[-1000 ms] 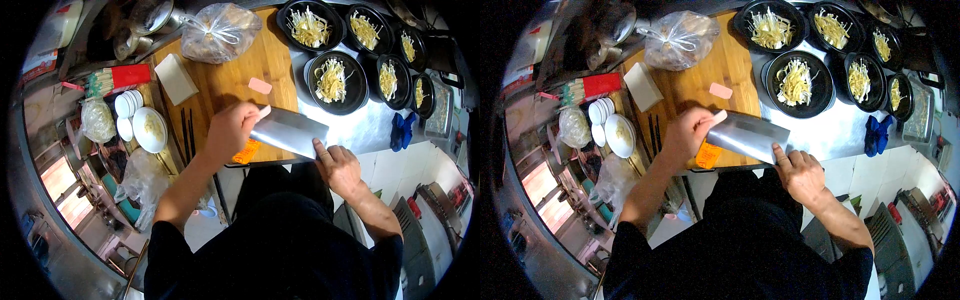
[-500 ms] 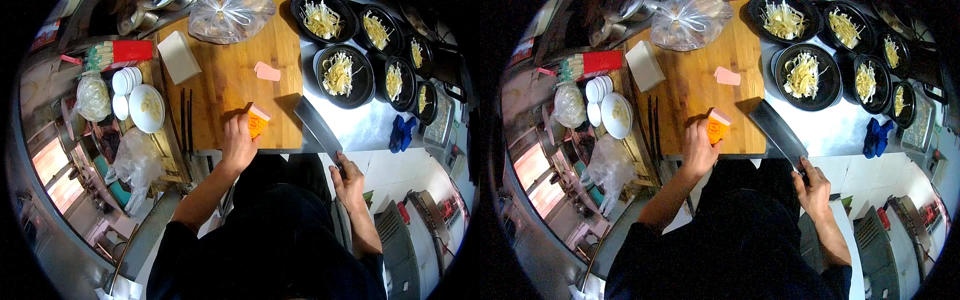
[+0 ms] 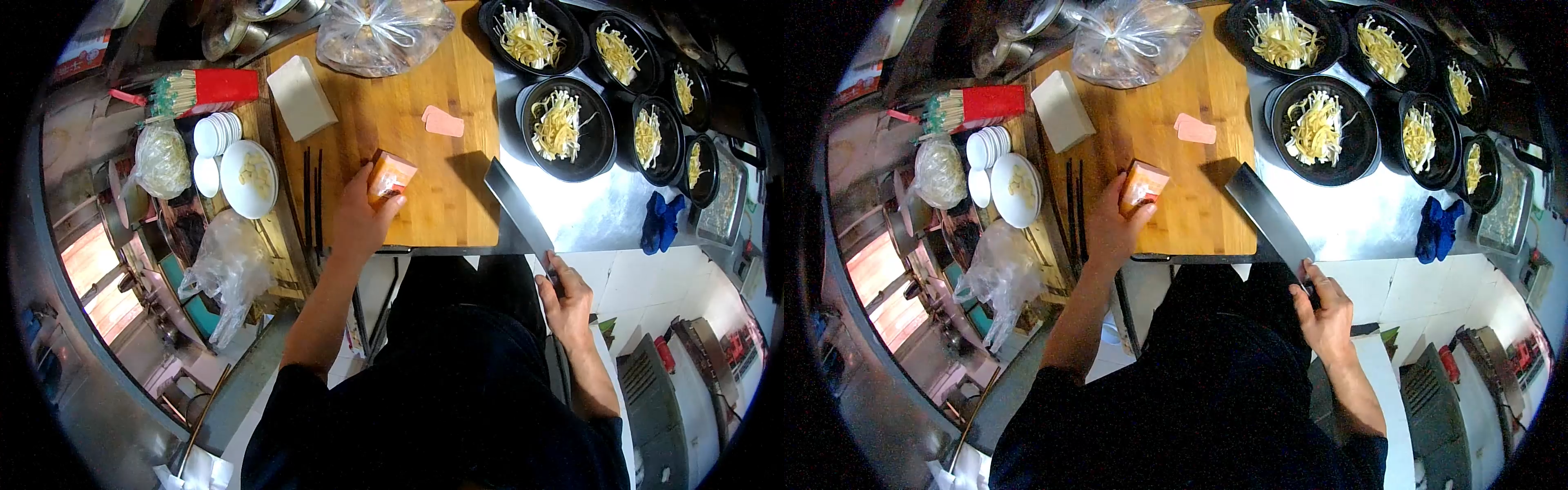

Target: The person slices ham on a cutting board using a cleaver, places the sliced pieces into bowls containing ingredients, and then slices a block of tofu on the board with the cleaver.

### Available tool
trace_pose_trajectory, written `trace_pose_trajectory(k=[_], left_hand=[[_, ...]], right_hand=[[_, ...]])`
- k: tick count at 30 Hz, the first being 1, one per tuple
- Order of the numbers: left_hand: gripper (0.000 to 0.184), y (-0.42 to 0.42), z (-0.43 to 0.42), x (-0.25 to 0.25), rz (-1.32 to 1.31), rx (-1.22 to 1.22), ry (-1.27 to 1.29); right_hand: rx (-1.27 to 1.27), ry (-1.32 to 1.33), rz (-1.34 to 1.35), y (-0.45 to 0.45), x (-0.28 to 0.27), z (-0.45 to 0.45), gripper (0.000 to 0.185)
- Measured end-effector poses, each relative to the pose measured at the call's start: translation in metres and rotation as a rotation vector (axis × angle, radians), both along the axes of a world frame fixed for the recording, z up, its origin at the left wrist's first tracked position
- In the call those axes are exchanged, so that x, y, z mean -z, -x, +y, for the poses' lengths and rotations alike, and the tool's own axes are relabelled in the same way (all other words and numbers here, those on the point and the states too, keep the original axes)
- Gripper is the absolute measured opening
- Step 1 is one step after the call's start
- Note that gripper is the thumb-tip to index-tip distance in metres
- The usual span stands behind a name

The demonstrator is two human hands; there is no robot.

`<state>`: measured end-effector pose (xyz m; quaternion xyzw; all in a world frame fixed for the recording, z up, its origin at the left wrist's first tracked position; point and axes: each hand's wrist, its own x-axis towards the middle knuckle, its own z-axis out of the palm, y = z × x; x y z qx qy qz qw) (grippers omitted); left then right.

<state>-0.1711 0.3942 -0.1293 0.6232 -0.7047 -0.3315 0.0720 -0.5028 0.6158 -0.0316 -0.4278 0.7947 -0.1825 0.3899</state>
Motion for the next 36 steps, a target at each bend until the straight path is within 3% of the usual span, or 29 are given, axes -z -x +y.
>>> trace_pose_trajectory(k=[4, 6, 10, 12, 14, 16, 20, 30, 36], left_hand=[[0.052, -0.003, -0.007, 0.017, 0.218, -0.167, -0.201], [0.054, 0.001, -0.011, 0.007, 0.385, -0.227, -0.495], [0.056, 0.013, 0.018, 0.023, 0.535, -0.145, -0.577], [0.058, 0.027, 0.019, -0.009, -0.072, 0.227, 0.139], [0.06, 0.03, 0.019, -0.014, -0.018, 0.253, 0.148], [0.058, 0.041, 0.014, -0.03, 0.033, 0.427, 0.115], [0.047, 0.028, 0.029, 0.007, -0.037, 0.557, 0.16], [0.024, 0.031, 0.019, 0.004, 0.094, 0.593, 0.424], [0.021, 0.03, 0.02, 0.002, 0.057, 0.592, 0.424]], right_hand=[[0.02, 0.008, -0.03, -0.004, 0.004, -0.002, 0.047], [0.006, 0.053, -0.043, -0.008, 0.003, -0.006, 0.047], [0.01, 0.026, -0.083, -0.019, 0.004, -0.02, 0.046], [-0.088, 0.134, -0.039, -0.024, 0.008, -0.025, 0.045], [-0.069, 0.073, -0.05, -0.034, 0.008, -0.034, 0.047], [-0.16, 0.075, -0.059, -0.041, 0.01, -0.041, 0.053], [-0.331, 0.064, -0.007, -0.049, 0.012, -0.06, 0.061], [-0.443, 0.007, 0.028, -0.054, 0.015, -0.085, 0.065], [-0.416, -0.037, 0.009, -0.059, 0.012, -0.093, 0.064]])
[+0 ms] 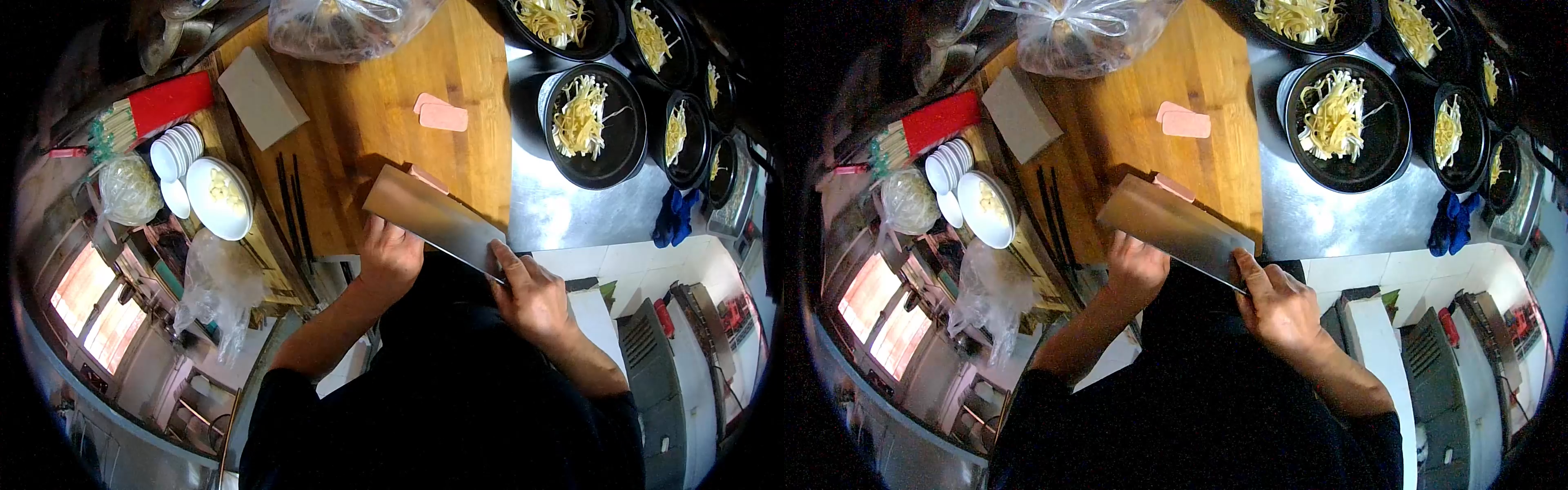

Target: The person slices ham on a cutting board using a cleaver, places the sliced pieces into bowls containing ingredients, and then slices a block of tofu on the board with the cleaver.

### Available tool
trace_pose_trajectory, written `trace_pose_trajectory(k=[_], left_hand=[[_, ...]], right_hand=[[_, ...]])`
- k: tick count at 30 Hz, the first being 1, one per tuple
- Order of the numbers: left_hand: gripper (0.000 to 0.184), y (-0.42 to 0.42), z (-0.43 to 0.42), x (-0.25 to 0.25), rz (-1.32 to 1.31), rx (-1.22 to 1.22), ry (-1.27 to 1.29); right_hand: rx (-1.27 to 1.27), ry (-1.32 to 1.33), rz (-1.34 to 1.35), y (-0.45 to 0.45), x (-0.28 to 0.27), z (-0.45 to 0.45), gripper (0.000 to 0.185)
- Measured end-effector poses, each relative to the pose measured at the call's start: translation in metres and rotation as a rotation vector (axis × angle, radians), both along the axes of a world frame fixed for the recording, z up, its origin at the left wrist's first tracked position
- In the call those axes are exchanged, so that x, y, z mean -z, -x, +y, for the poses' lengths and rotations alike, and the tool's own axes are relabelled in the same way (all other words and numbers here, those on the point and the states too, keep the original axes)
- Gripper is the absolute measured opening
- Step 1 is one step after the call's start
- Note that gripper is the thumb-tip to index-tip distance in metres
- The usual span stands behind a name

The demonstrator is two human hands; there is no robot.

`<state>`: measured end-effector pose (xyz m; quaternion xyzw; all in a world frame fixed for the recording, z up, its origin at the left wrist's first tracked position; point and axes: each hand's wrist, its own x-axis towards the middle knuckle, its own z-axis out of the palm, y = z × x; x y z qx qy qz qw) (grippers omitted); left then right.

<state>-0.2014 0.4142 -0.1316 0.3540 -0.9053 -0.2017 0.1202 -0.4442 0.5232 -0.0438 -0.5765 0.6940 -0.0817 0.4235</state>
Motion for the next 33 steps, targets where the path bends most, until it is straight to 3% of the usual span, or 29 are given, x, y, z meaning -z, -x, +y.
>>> trace_pose_trajectory(k=[33], left_hand=[[0.037, -0.006, 0.004, 0.004, -0.049, -0.022, -0.204]], right_hand=[[-0.007, 0.01, 0.003, 0.001, 0.004, 0.001, 0.062]])
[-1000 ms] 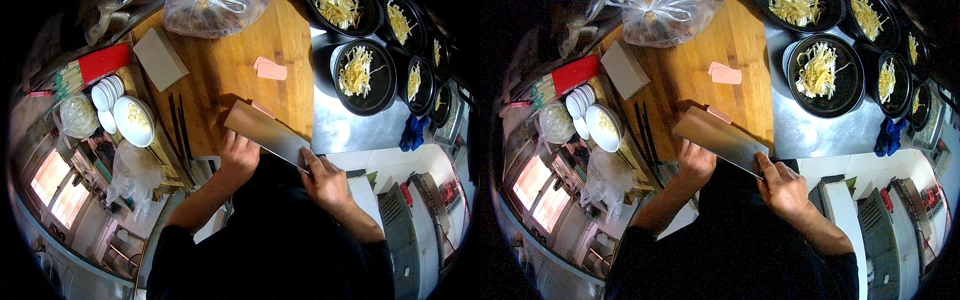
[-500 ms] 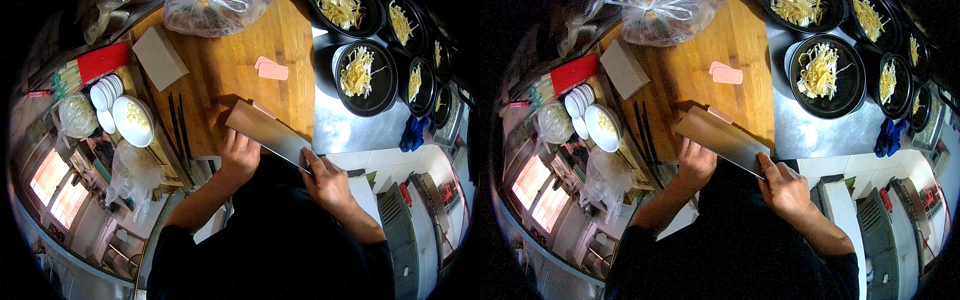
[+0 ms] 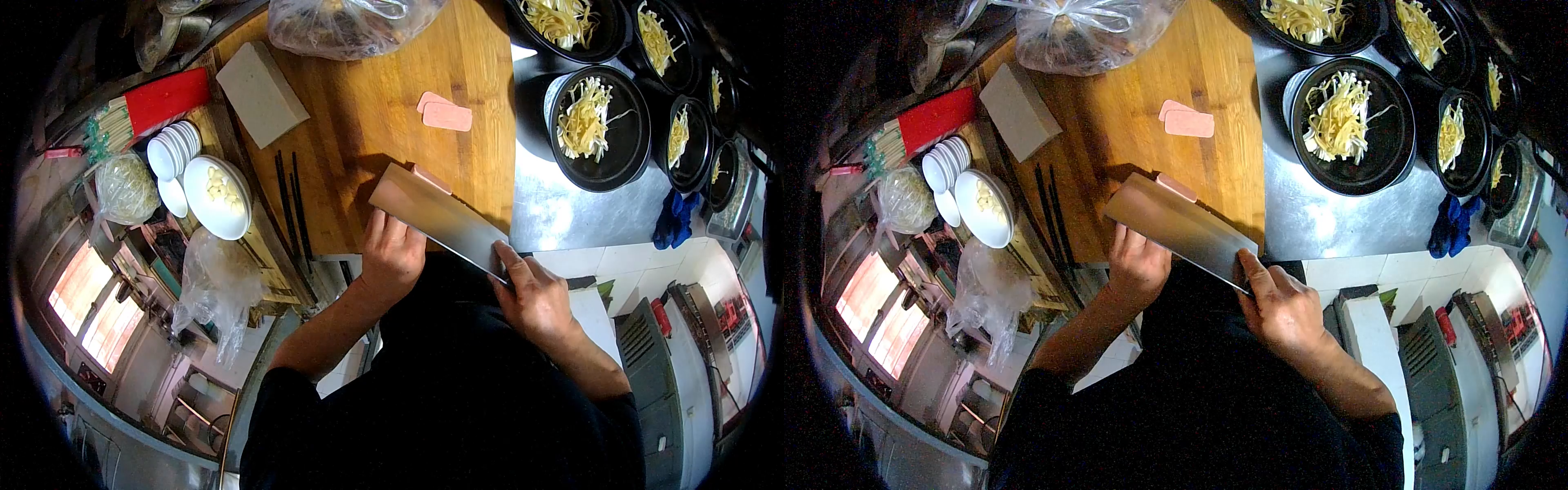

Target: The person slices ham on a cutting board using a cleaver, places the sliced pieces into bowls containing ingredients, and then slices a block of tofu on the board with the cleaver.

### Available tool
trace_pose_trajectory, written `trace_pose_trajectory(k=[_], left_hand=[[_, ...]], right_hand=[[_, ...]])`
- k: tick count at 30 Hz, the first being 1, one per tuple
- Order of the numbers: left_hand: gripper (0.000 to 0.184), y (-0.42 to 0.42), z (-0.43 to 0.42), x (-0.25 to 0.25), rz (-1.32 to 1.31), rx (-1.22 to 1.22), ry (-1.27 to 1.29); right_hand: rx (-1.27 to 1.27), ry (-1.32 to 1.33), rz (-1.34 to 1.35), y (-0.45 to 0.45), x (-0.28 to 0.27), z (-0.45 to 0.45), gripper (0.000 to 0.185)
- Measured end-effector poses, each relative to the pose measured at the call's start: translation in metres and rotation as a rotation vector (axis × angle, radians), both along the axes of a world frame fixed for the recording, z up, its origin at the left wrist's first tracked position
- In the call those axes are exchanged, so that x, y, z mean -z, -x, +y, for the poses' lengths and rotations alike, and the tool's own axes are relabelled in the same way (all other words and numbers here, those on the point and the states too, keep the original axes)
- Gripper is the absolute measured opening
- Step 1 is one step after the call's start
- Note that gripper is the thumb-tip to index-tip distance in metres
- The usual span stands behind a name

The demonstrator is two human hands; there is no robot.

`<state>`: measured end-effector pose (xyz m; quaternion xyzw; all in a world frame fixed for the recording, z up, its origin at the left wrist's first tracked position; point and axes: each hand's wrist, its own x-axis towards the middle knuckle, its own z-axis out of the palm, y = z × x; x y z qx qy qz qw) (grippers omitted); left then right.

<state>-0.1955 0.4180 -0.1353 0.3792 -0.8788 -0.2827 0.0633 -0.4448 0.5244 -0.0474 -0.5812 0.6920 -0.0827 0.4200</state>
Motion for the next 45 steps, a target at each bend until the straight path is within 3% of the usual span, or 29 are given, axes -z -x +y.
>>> trace_pose_trajectory(k=[22, 24, 45], left_hand=[[0.04, 0.004, -0.001, 0.0, 0.011, 0.0, 0.022], [0.023, 0.012, -0.008, -0.005, 0.052, -0.009, 0.136], [0.019, 0.012, -0.004, -0.002, 0.015, -0.024, 0.072]], right_hand=[[-0.023, -0.104, -0.009, 0.001, 0.0, -0.003, 0.066], [-0.05, -0.188, -0.012, 0.002, 0.0, -0.004, 0.069], [-0.127, -0.176, -0.017, 0.005, 0.001, -0.013, 0.067]])
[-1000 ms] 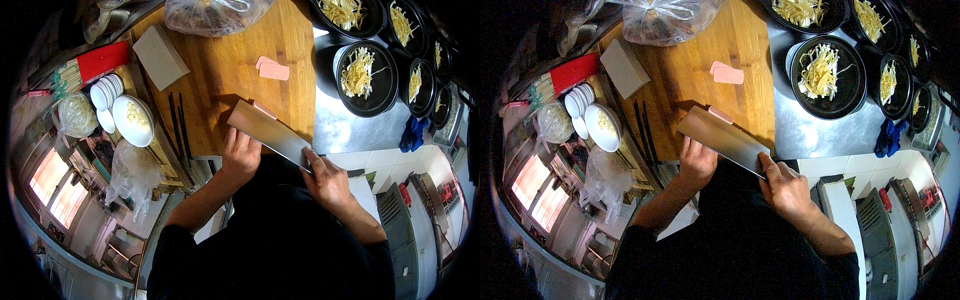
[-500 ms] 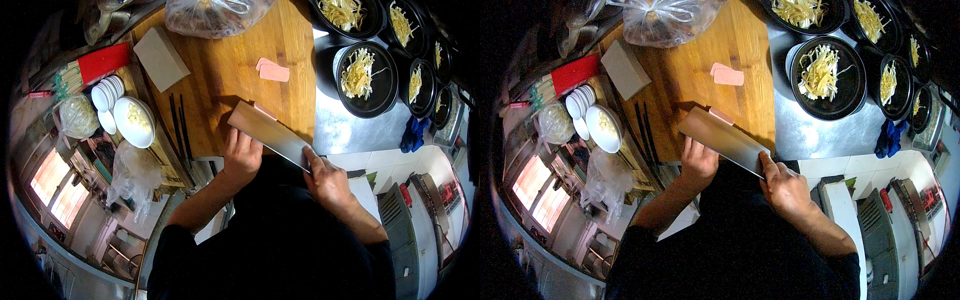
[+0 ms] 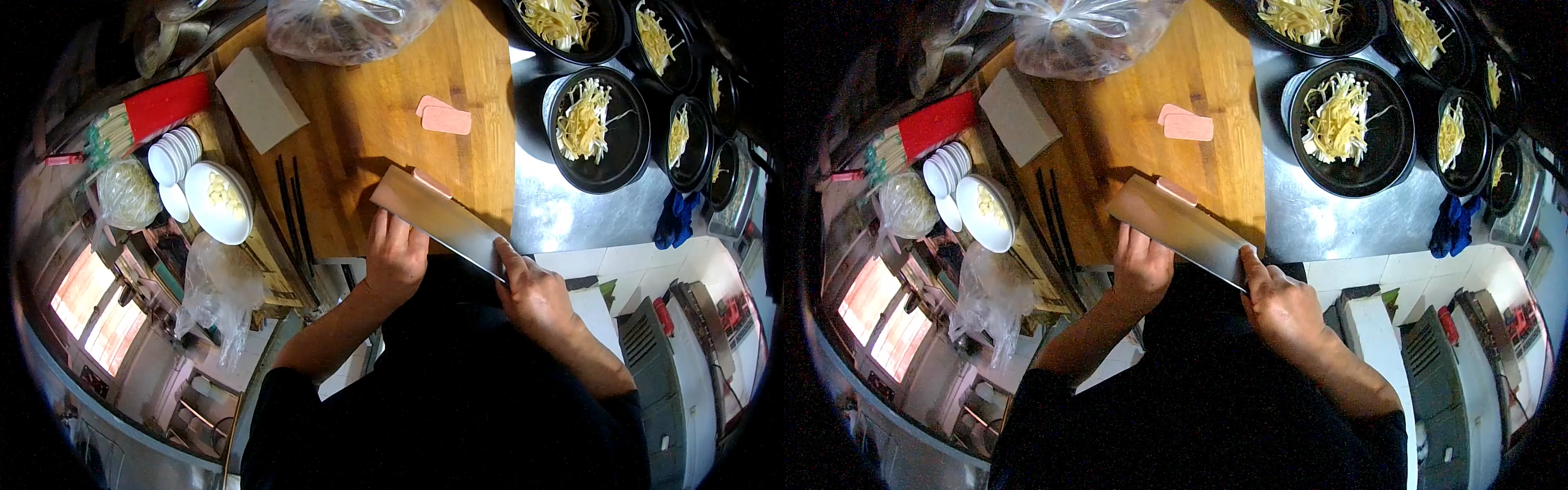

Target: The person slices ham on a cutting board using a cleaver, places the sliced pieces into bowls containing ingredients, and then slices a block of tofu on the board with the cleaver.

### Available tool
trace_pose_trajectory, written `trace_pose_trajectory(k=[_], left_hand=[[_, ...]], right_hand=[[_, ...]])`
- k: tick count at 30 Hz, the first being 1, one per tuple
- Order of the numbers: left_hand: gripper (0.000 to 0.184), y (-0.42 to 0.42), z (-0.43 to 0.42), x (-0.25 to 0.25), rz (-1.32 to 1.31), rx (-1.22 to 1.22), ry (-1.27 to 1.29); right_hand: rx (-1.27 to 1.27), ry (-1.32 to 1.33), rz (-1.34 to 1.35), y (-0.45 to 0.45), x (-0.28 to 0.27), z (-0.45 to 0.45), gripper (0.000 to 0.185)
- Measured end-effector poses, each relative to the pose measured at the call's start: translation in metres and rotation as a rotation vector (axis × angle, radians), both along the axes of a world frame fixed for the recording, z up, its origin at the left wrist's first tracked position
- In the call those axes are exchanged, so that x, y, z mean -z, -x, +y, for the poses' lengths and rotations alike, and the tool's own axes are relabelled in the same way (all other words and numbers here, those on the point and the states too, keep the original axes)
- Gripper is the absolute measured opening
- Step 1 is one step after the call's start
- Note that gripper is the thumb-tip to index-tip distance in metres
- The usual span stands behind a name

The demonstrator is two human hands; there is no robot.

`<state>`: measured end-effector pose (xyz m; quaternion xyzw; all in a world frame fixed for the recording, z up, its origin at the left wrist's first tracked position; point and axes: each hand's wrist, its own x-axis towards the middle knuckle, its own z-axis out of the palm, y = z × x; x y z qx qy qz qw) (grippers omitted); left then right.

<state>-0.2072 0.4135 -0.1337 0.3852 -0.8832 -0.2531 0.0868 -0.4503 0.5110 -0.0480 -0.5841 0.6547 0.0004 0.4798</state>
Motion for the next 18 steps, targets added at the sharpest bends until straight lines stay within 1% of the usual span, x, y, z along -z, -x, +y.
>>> trace_pose_trajectory(k=[3, 18], left_hand=[[0.02, 0.0015, -0.0019, 0.0009, 0.014, 0.011, 0.044], [0.027, 0.0062, -0.0049, -0.0033, -0.013, 0.003, 0.016]], right_hand=[[0.004, 0.013, -0.004, 0.0001, 0.0029, 0.0012, 0.067], [0.024, -0.019, -0.027, 0.0015, 0.007, -0.0017, 0.066]])
